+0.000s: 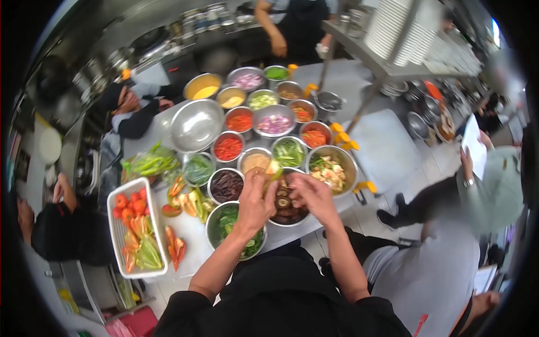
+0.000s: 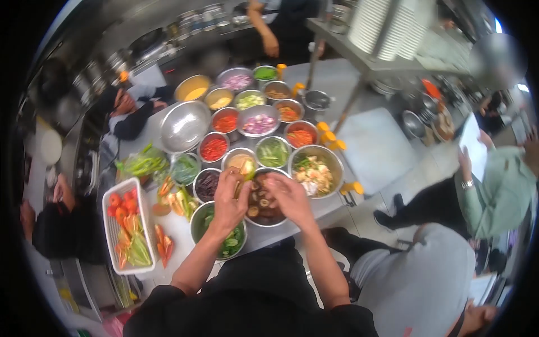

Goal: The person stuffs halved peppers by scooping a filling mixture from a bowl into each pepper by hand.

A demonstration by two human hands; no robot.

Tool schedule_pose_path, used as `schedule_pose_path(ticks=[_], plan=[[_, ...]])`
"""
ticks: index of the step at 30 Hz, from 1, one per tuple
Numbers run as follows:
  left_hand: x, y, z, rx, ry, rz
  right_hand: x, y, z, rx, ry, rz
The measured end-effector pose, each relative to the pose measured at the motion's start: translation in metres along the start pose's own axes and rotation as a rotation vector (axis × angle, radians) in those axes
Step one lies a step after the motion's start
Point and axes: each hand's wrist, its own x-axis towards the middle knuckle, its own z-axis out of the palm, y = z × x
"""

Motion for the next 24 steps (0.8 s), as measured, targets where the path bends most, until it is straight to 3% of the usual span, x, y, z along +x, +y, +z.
schedule_pose_path(ticks=[6, 8, 10, 12, 14, 16, 18, 20, 24], plan=[[0.01, 0.025, 0.051, -0.103, -0.123, 0.207, 0.002, 0.004, -0.031, -0.033, 0.154, -0.042], [0.009, 0.035, 0.061, -0.771, -0.25, -0.232, 0.006, 0.018, -0.043, 0.041, 0.252, -0.207], [0.01, 0.024, 0.077, -0.907, -0.303, -0.263, -0.003, 0.0, -0.045, 0.125, 0.252, -0.202], [0.019, 0.019, 0.086, -1.42, -0.522, -0.869, -0.006, -0.005, -0.051, 0.052, 0.219, -0.095], [0.024, 0.027, 0.091, -1.29, -0.618, -0.825, -0.008, -0.007, -0.052, -0.006, 0.284, -0.055], [0.025, 0.029, 0.101, -1.307, -0.596, -0.933, -0.007, -0.007, -0.053, -0.623, 0.474, -0.489], [0.029, 0.035, 0.103, -1.277, -0.589, -0.91, -0.004, -0.004, -0.056, -0.617, 0.543, -0.477], [0.032, 0.039, 0.102, -1.118, -0.638, -0.842, 0.002, 0.005, -0.065, -0.861, 0.604, -0.751], [0.038, 0.034, 0.108, -1.078, -0.711, -0.92, 0.002, 0.003, -0.07, -0.818, 0.527, -0.678]])
